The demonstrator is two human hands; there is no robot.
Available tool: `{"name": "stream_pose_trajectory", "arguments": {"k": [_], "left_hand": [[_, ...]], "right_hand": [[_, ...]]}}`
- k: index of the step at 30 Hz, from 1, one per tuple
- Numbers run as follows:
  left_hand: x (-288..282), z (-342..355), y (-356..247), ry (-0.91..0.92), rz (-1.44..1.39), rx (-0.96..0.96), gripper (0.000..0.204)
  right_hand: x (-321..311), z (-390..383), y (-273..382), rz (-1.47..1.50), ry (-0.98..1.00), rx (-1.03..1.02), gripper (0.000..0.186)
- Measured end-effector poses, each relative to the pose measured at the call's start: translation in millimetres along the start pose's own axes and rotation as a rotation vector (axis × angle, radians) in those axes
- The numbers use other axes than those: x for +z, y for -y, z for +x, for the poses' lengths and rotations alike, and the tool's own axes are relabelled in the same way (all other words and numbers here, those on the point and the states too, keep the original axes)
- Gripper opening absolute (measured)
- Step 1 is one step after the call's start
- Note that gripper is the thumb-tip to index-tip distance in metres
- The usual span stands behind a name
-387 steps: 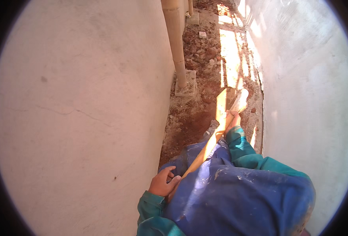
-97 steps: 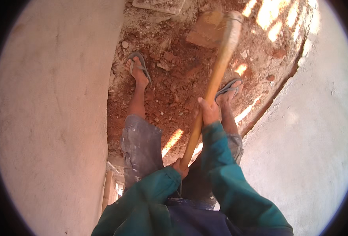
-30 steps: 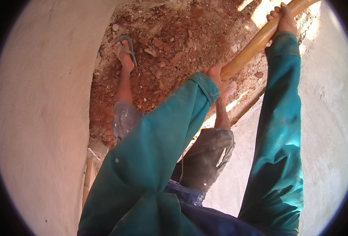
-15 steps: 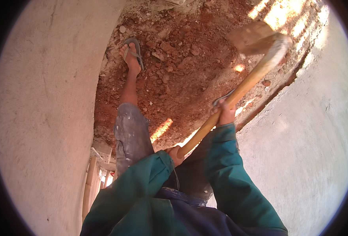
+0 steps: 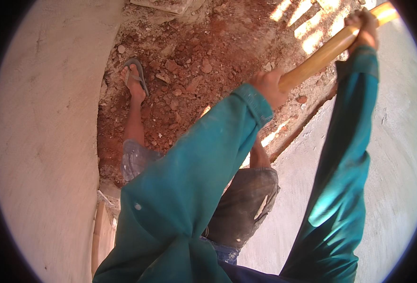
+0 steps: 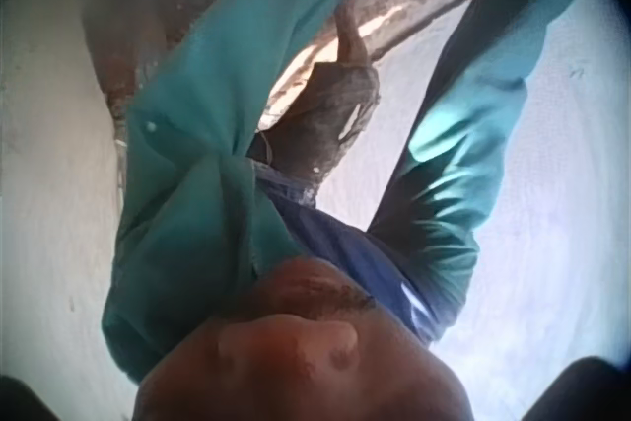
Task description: The person uses a hoe to break up and move soil and rubble in a narrow construction area.
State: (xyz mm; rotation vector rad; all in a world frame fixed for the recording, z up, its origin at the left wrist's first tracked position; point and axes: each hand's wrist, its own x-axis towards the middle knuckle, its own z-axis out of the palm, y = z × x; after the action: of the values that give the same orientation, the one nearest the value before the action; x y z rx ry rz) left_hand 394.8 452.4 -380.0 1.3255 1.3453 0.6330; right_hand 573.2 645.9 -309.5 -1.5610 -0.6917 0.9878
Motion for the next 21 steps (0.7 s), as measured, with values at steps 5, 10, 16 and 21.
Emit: {"name": "stream_pose_trajectory", "arguments": {"k": [5, 10, 16, 21], "left_hand": [[17, -238, 75, 0.198, -0.115, -0.716, 0.037], [-6, -262, 69, 0.091, 0.035, -0.594, 0.027], [-6, -140, 41, -0.102, -0.047, 0.051, 0.029], [-15, 30, -33, -0.061, -0.092, 0.219, 0.022]], "right_hand": [[-28, -201, -205, -0.336, -0.086, 0.787, 0.029], [-8, -237, -154, -0.045, 0.066, 0.673, 0.025], [1, -158, -17, 0.192, 0.153, 0.15, 0.023], [-11, 6, 94, 0.229, 0.176, -0.062, 0.019]]}}
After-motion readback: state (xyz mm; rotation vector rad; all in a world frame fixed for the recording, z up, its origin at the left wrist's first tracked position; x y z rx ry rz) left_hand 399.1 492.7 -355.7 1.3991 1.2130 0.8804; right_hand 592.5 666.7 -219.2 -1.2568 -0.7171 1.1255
